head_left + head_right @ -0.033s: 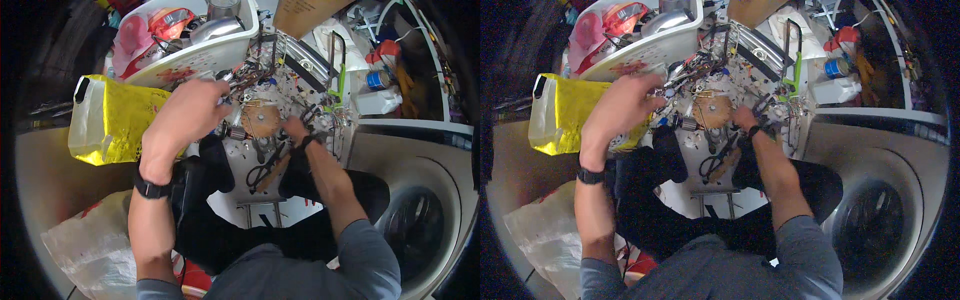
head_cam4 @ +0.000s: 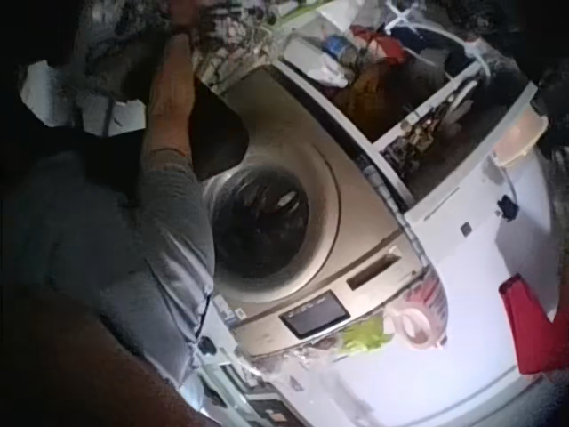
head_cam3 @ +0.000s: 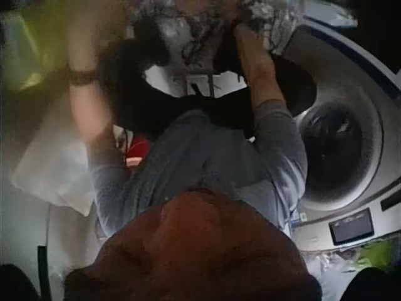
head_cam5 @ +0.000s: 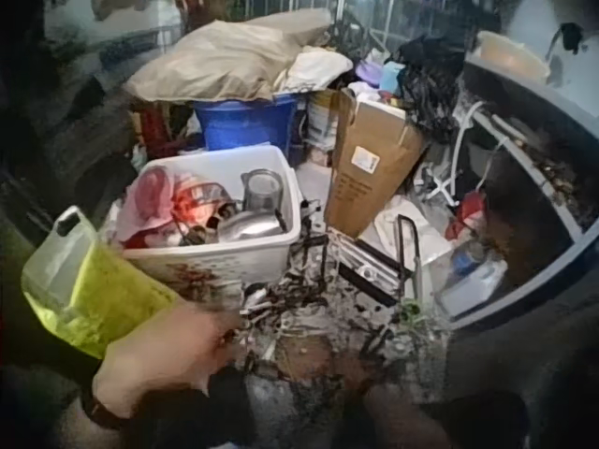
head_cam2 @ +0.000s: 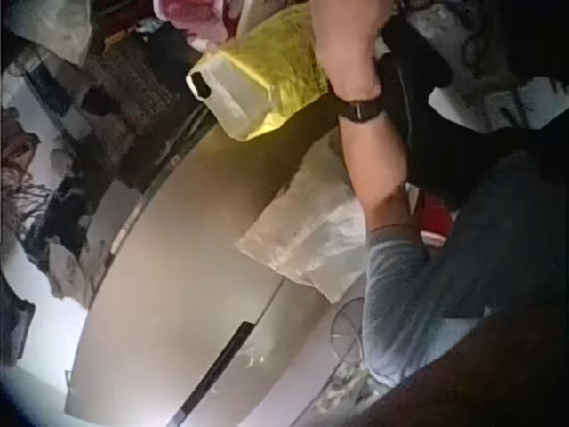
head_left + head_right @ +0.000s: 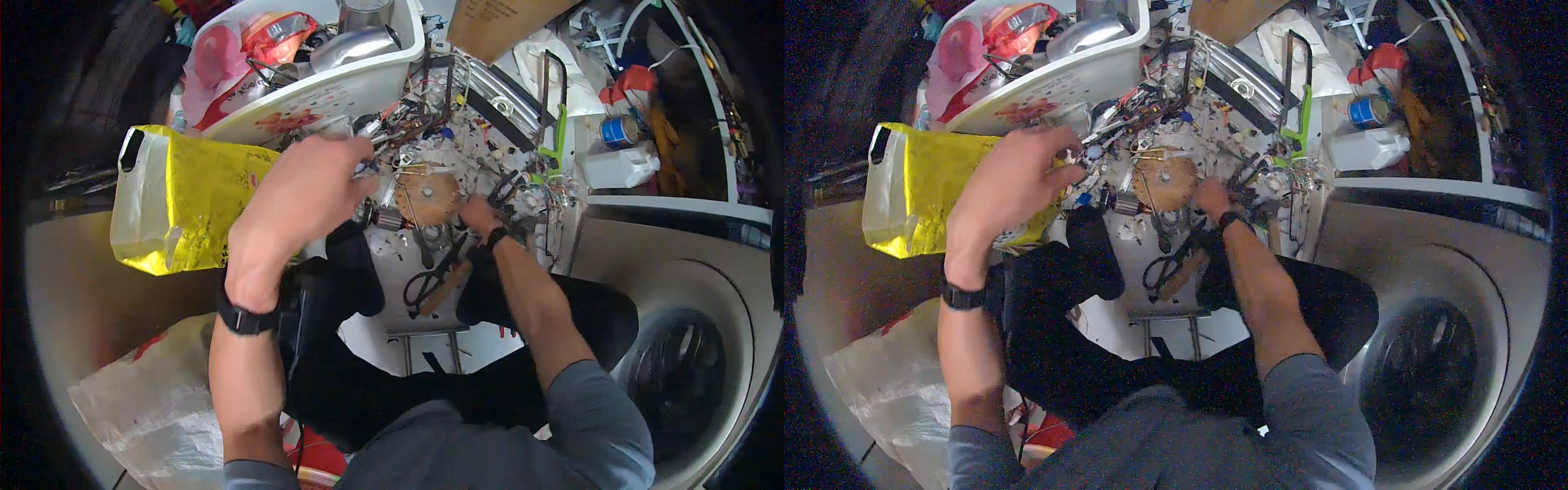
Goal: The person breaks apart a motor with a hammer and pulls at the internal components by hand. They then use pliers to strip wires and remove small metal pieces before moving a floor fan.
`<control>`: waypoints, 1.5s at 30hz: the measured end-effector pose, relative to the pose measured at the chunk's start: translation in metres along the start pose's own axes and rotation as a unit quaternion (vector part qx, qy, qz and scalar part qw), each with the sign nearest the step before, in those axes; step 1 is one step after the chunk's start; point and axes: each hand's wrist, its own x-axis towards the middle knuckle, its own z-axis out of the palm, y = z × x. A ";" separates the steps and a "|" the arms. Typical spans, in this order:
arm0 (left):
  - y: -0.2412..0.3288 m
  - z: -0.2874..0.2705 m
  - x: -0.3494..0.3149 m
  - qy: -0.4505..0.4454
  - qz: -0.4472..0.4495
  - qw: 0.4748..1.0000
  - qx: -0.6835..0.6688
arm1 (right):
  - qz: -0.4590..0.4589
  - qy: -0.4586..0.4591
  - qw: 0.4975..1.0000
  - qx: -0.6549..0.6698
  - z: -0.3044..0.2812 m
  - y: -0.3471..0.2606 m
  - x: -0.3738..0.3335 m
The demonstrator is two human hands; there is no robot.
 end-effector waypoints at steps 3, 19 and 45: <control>-0.003 -0.002 -0.008 0.001 0.009 1.000 0.014 | 0.056 0.023 0.978 0.201 0.058 0.015 0.008; 0.026 0.010 0.005 -0.043 0.011 0.999 0.013 | 0.064 0.024 0.908 0.414 0.074 0.029 -0.001; 0.043 0.016 0.021 -0.077 0.015 0.997 0.026 | -0.028 -0.022 0.865 0.501 0.059 0.046 0.039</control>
